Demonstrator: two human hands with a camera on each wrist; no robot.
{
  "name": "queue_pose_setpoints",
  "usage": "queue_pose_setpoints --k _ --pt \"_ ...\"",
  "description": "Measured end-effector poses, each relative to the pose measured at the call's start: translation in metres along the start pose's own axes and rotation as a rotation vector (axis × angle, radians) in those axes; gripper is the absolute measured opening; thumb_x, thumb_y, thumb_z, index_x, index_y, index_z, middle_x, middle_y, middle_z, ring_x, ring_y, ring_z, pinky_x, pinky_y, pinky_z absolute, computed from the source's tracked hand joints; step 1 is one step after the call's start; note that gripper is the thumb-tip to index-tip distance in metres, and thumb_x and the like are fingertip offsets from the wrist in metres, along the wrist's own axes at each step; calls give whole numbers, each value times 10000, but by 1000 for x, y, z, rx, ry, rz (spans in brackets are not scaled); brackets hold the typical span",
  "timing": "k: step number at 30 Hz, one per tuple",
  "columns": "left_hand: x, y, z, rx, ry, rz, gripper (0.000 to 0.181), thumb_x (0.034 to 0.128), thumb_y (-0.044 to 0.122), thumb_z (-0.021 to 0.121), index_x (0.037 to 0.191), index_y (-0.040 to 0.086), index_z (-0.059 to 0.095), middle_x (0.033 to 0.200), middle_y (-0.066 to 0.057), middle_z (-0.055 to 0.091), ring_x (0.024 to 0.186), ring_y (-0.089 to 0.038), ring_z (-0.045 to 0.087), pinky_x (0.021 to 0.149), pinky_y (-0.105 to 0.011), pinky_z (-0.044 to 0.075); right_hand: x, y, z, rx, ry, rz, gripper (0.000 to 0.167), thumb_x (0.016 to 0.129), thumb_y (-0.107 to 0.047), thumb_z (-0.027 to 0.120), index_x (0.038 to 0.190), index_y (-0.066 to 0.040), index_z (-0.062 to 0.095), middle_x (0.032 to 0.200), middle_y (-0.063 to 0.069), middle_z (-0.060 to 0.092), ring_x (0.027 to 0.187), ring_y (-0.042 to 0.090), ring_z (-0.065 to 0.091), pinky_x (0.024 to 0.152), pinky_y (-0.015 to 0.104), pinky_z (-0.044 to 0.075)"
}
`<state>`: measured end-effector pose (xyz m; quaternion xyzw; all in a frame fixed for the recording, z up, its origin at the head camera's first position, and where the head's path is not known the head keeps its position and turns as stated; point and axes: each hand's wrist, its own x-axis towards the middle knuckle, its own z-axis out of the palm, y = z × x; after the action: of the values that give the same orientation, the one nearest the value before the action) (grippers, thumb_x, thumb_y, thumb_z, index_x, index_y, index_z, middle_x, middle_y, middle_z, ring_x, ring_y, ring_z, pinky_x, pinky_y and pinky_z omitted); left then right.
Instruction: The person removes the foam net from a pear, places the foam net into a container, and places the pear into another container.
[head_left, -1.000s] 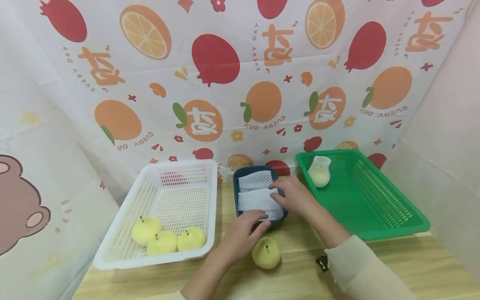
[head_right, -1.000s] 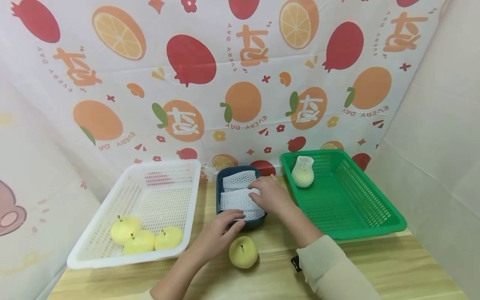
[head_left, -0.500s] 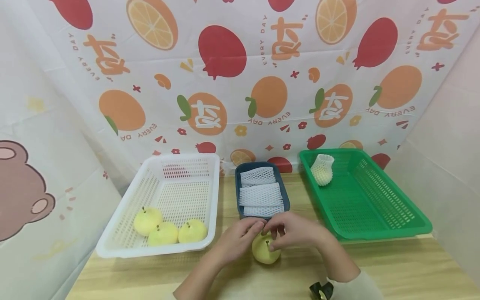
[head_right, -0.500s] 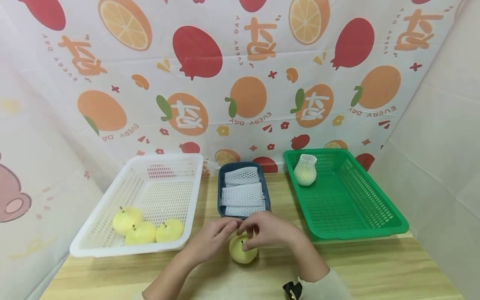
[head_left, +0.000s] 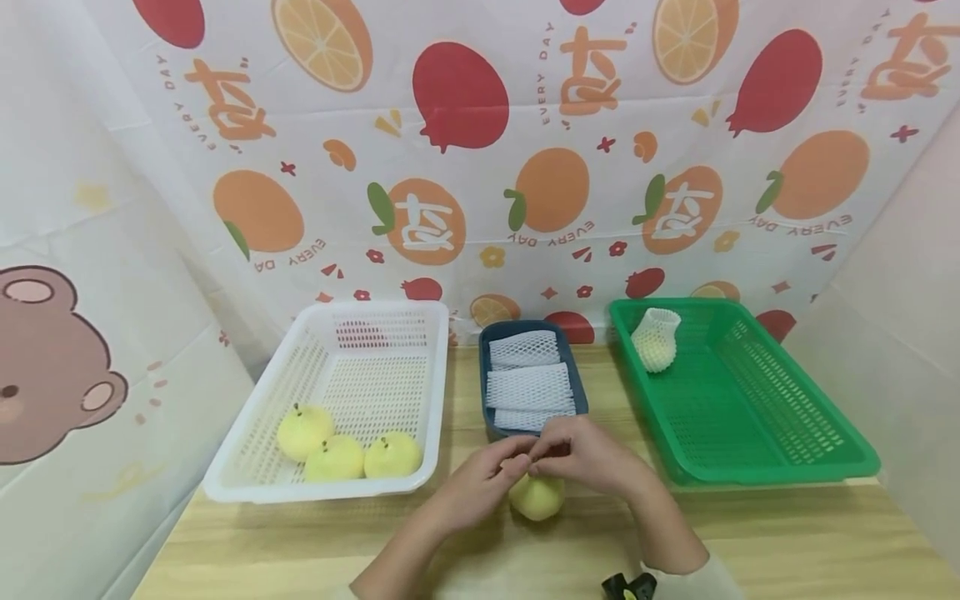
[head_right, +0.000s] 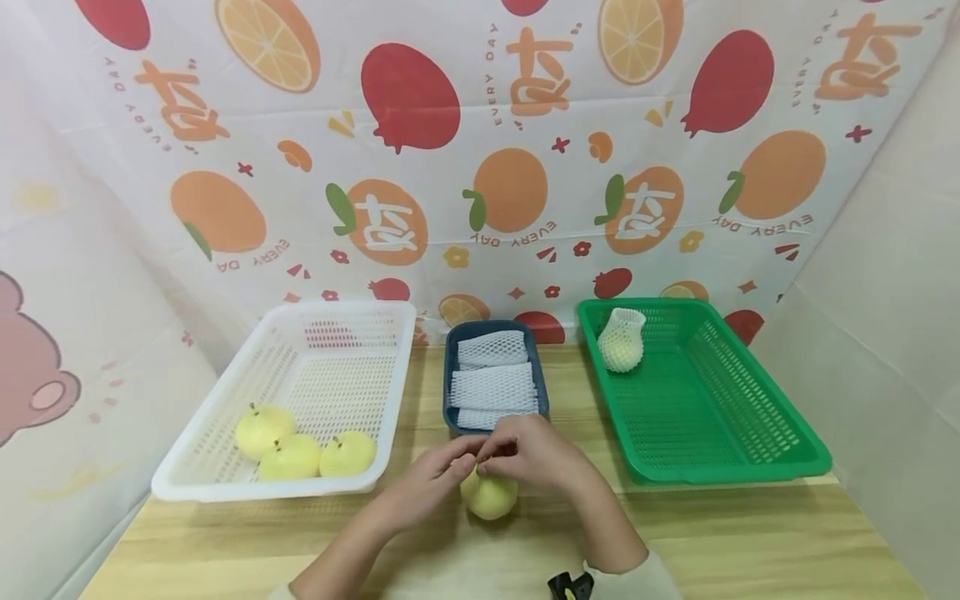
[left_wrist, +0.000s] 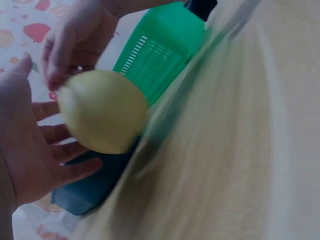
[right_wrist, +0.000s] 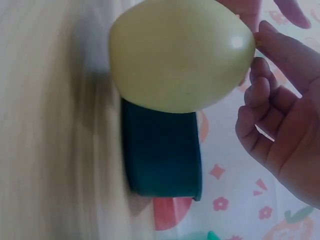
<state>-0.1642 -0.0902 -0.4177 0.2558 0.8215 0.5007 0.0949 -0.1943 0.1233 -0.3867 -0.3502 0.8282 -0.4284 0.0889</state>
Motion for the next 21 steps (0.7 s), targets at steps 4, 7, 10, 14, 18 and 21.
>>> queue_pose_setpoints --k 4,7,10,14,18,21 --pt "-1 -7 4 -97 55 -18 395 1086 338 311 1401 233 524 1407 33 563 1343 -202 468 1116 -475 359 -3 -5 -1 9 123 -41 57 863 -295 763 887 -246 778 805 -106 654 741 72 560 641 228 507" --pt "-1 -10 6 -161 80 -30 396 1083 312 334 1417 190 508 1431 -12 542 1366 -242 443 1115 -487 345 -4 -8 0 -2 185 -64 85 868 -295 757 896 -219 780 809 -106 655 739 77 552 643 221 498" --pt "-1 -11 9 -227 60 -20 418 1048 323 458 1441 182 468 1449 -31 517 1335 -241 474 1068 -410 419 -4 -10 1 -11 231 -66 81 870 -286 756 890 -211 779 807 -107 651 734 80 545 636 218 490" --pt "0 -11 13 -308 52 -43 542 940 308 669 1434 239 455 1426 -24 507 1207 -213 555 920 -298 526 -3 -13 1 -11 275 -74 62 865 -277 764 877 -218 778 805 -110 655 736 82 547 632 221 490" --pt "1 -11 16 -312 91 -80 589 875 272 752 1401 271 486 1396 -27 521 1132 -212 580 842 -279 555 -4 -15 2 -17 301 -70 66 854 -272 777 881 -212 776 800 -121 651 734 85 549 630 226 493" --pt "2 -8 16 -296 124 -95 573 874 273 754 1390 274 505 1383 -28 538 1136 -207 568 841 -273 551 -4 -15 3 -30 326 -52 92 857 -289 774 918 -221 770 819 -130 641 747 83 559 646 227 506"
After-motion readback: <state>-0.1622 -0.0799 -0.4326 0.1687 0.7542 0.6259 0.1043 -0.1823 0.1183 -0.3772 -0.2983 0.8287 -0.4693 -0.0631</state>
